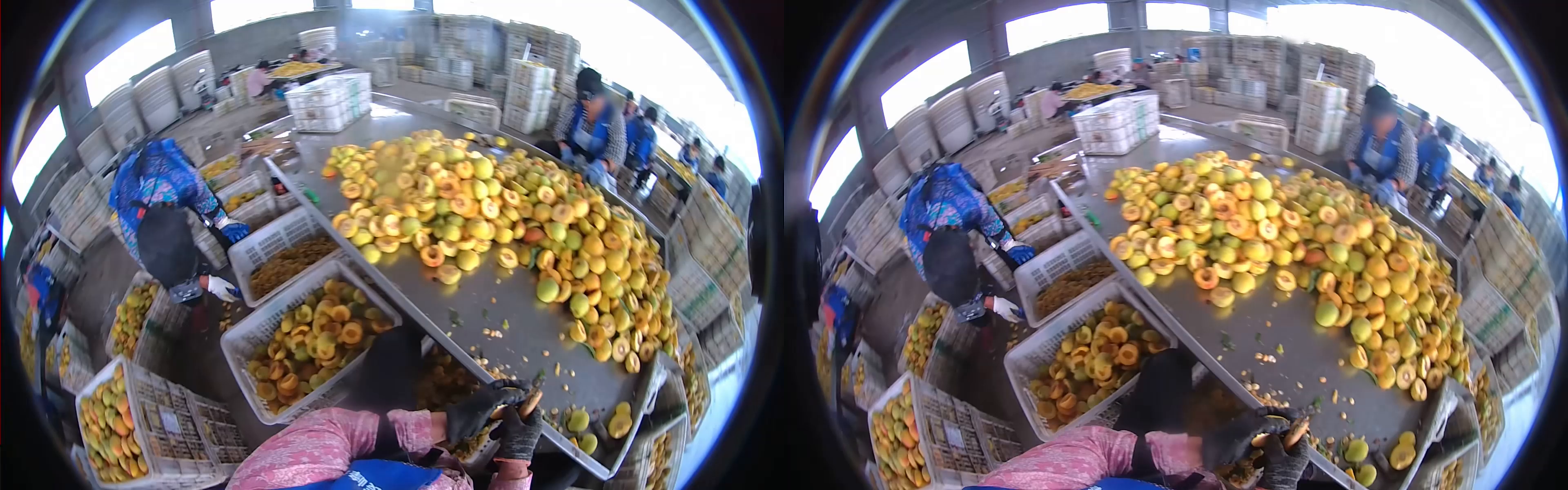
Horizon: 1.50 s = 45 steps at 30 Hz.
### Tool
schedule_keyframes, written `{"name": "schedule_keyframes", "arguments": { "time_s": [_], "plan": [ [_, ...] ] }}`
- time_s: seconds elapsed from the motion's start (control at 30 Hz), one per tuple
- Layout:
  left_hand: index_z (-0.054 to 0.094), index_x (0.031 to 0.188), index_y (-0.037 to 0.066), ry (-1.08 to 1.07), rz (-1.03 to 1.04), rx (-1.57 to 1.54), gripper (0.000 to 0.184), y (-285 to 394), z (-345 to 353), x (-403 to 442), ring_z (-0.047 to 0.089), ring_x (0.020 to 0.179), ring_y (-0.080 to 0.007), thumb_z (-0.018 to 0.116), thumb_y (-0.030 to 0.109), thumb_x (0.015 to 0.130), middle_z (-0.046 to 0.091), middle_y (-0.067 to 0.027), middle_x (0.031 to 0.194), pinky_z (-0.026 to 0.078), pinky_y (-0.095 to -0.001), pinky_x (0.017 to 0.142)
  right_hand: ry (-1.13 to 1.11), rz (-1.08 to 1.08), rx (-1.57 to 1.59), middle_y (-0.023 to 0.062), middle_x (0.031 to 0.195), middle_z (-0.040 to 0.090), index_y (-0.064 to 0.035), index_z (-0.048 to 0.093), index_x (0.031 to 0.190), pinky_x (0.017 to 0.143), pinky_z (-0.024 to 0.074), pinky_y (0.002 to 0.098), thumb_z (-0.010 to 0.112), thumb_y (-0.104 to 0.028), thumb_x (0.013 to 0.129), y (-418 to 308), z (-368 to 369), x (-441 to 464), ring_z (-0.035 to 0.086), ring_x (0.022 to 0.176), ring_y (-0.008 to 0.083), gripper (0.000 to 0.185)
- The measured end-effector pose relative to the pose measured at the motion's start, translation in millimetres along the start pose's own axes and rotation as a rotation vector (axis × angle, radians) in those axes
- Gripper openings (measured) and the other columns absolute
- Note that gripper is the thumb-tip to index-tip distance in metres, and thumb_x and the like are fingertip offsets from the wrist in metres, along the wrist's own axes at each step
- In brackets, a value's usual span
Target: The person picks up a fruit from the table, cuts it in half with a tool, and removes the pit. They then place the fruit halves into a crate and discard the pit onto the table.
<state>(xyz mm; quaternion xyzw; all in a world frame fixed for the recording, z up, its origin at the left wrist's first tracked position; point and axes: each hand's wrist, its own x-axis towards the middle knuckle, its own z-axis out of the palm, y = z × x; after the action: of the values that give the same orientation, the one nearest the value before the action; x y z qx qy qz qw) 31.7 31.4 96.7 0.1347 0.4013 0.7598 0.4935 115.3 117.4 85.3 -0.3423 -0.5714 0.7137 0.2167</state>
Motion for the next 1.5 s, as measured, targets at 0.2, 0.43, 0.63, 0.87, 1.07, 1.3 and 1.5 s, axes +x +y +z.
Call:
{"name": "schedule_keyframes", "arguments": {
  "time_s": [0.2, 0.43, 0.63, 0.87, 1.07, 1.3, 1.5],
  "plan": [
    [0.060, 0.110, 0.003, 0.055, 0.090, 0.022, 0.029, -18, -14, 10, 0.053, 0.092, -0.0093, 0.049, 0.021, 0.090, 0.062, -0.0016, 0.100, 0.041, -0.0223, 0.082, 0.021, -0.080, -0.067, 0.0099, 0.066, 0.059, -0.0027, 0.054, 0.095, 0.032, 0.0433, 0.0294, 0.057, -0.001, 0.071, 49, -10, 30, 0.056, 0.043, 0.0196, 0.024],
    [0.057, 0.108, 0.001, 0.128, 0.117, -0.093, 0.025, -46, -36, 17, 0.054, 0.088, -0.0100, 0.049, 0.016, 0.089, 0.059, -0.0034, 0.094, 0.043, -0.0253, 0.079, -0.354, -0.611, -0.649, 0.0086, 0.088, 0.062, -0.0033, 0.057, 0.103, 0.066, 0.0480, 0.0278, 0.061, -0.005, 0.073, 42, 1, 14, 0.062, 0.081, 0.0184, 0.031],
    [0.051, 0.112, 0.000, -0.064, 0.457, 0.215, 0.028, -5, -46, -6, 0.054, 0.094, -0.0135, 0.050, 0.016, 0.090, 0.057, -0.0062, 0.102, 0.045, -0.0278, 0.083, -0.374, -0.068, 0.014, -0.0004, 0.094, 0.056, -0.0037, 0.047, 0.119, 0.064, 0.0428, 0.0212, 0.058, -0.003, 0.082, 14, -13, -11, 0.051, 0.077, 0.0064, 0.039],
    [0.043, 0.126, -0.006, -0.041, 0.380, 0.224, 0.039, 1, -44, -11, 0.049, 0.114, -0.0171, 0.048, 0.011, 0.092, 0.051, -0.0132, 0.125, 0.039, -0.0281, 0.097, -0.423, -0.038, -0.085, 0.0103, 0.091, 0.055, -0.0005, 0.047, 0.109, 0.069, 0.0446, 0.0321, 0.059, -0.010, 0.083, -13, 3, -35, 0.053, 0.080, 0.0193, 0.031],
    [0.037, 0.129, -0.004, -0.099, 0.356, 0.331, 0.041, 12, -30, -16, 0.047, 0.115, -0.0179, 0.044, 0.000, 0.089, 0.048, -0.0118, 0.127, 0.036, -0.0303, 0.100, -0.478, -0.334, -0.748, 0.0210, 0.087, 0.058, 0.0001, 0.044, 0.114, 0.071, 0.0457, 0.0377, 0.057, -0.010, 0.083, 2, -10, -28, 0.059, 0.082, 0.0328, 0.034],
    [0.042, 0.126, -0.003, -0.036, 0.374, 0.396, 0.036, 6, -28, -13, 0.050, 0.111, -0.0187, 0.043, 0.008, 0.091, 0.053, -0.0121, 0.119, 0.038, -0.0311, 0.097, -0.502, -0.475, -0.808, 0.0197, 0.113, 0.052, -0.0039, 0.028, 0.137, 0.084, 0.0427, 0.0358, 0.050, -0.002, 0.082, 20, -4, -19, 0.054, 0.103, 0.0295, 0.059],
    [0.046, 0.123, -0.003, 0.061, 0.410, 0.277, 0.035, -21, -40, 1, 0.052, 0.106, -0.0161, 0.044, 0.015, 0.092, 0.055, -0.0095, 0.115, 0.041, -0.0294, 0.093, -0.469, -0.175, -0.424, 0.0139, 0.109, 0.053, -0.0011, 0.035, 0.132, 0.087, 0.0413, 0.0336, 0.053, 0.000, 0.081, 75, -1, 2, 0.051, 0.101, 0.0245, 0.054]
  ]
}}
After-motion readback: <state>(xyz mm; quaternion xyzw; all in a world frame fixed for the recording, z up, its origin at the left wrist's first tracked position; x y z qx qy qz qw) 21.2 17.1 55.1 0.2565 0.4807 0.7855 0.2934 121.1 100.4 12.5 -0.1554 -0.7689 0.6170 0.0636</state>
